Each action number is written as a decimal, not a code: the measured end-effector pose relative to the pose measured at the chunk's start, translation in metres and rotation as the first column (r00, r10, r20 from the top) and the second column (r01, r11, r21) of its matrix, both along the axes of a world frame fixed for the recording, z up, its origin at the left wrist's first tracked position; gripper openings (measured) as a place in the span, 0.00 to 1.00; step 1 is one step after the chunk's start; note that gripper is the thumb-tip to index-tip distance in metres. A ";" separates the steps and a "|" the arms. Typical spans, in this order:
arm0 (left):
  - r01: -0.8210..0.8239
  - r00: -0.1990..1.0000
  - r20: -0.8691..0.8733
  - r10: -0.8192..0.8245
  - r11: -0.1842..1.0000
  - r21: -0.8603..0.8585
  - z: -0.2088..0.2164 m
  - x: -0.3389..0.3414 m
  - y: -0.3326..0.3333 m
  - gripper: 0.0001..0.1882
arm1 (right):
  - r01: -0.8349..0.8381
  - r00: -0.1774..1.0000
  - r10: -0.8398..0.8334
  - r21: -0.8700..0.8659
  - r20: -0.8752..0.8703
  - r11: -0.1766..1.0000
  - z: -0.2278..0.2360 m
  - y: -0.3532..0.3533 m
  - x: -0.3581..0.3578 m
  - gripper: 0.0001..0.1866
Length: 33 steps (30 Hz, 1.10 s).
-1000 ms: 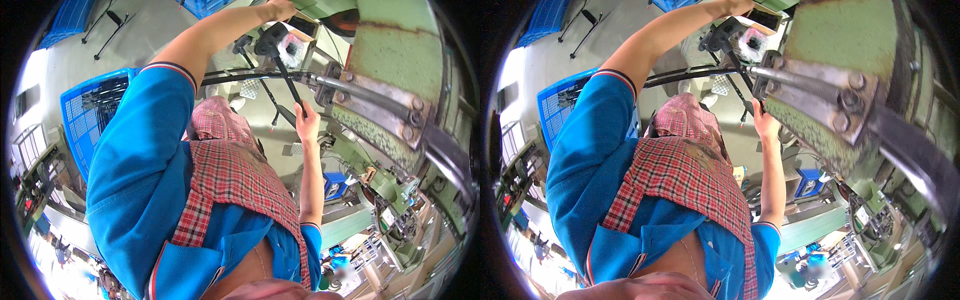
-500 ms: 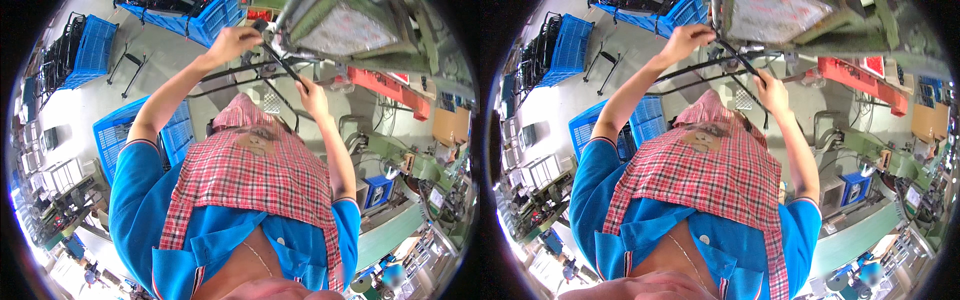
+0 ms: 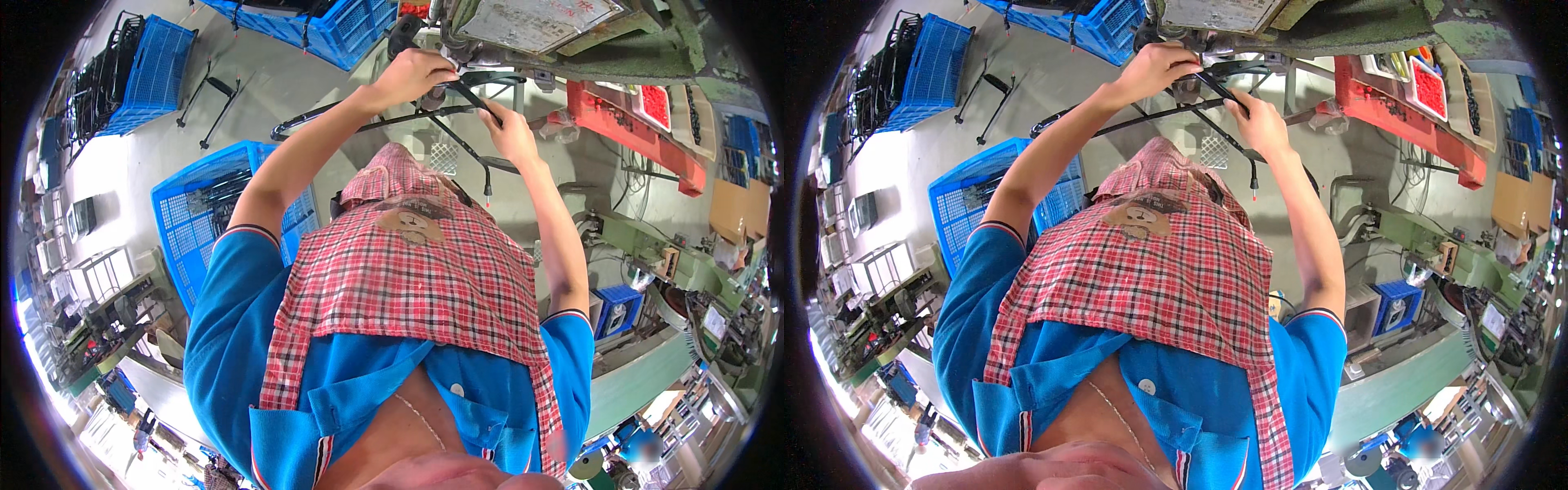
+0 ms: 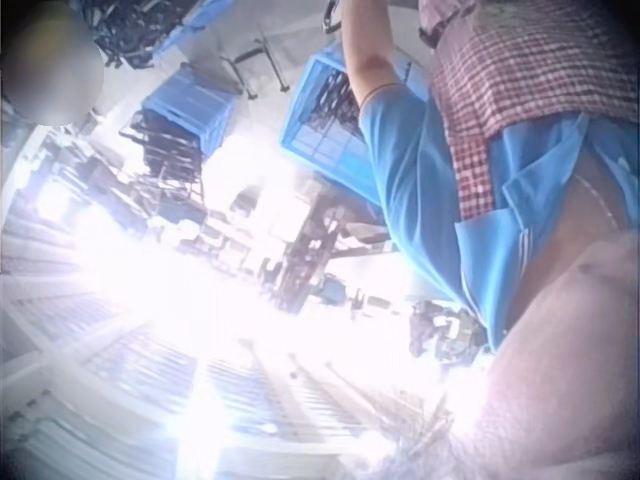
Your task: The person repeatedly picks black metal bicycle parts from a blue crate, places them into a green machine, and secures them with a clamp. They then remove the parts and place them on a nearby table. This process is repeated multiple times.
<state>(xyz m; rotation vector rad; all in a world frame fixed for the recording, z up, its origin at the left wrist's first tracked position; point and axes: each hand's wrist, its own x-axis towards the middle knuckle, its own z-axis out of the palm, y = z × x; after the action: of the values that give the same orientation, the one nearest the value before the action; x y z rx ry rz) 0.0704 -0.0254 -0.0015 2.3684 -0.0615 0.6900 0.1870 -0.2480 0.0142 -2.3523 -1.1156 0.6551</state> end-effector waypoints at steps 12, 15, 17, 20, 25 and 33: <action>-0.296 0.924 -0.218 0.313 0.949 0.109 0.012 -0.064 -0.001 0.20 | 0.031 0.999 -0.030 0.076 -0.013 0.997 -0.006 -0.005 -0.004 0.19; -0.317 0.826 -0.455 0.332 0.942 0.112 -0.010 -0.106 0.015 0.17 | 0.063 0.997 -0.062 0.011 -0.052 0.998 0.002 -0.001 -0.005 0.19; -0.258 0.796 -0.550 0.252 0.964 0.067 -0.014 -0.118 0.021 0.17 | 0.078 0.994 -0.081 -0.042 -0.067 0.996 0.007 0.001 -0.007 0.19; -0.239 0.790 -0.571 0.223 0.970 0.049 -0.017 -0.117 0.007 0.16 | 0.076 0.995 -0.079 -0.053 -0.058 0.996 0.011 -0.003 0.001 0.19; -0.255 0.809 -0.542 0.226 0.967 0.023 -0.019 -0.115 0.007 0.17 | 0.088 0.992 -0.091 -0.042 -0.087 0.995 0.007 -0.005 0.000 0.19; -0.261 0.776 -0.585 0.234 0.965 0.040 -0.006 -0.115 0.002 0.18 | 0.061 0.992 -0.062 -0.010 -0.109 0.998 0.002 -0.006 0.003 0.19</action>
<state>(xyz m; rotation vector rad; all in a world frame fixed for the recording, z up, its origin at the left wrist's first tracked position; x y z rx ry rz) -0.0446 -0.0236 -0.0079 2.4652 0.5410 0.0370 0.1904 -0.2541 0.0160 -2.3168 -0.9907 0.7568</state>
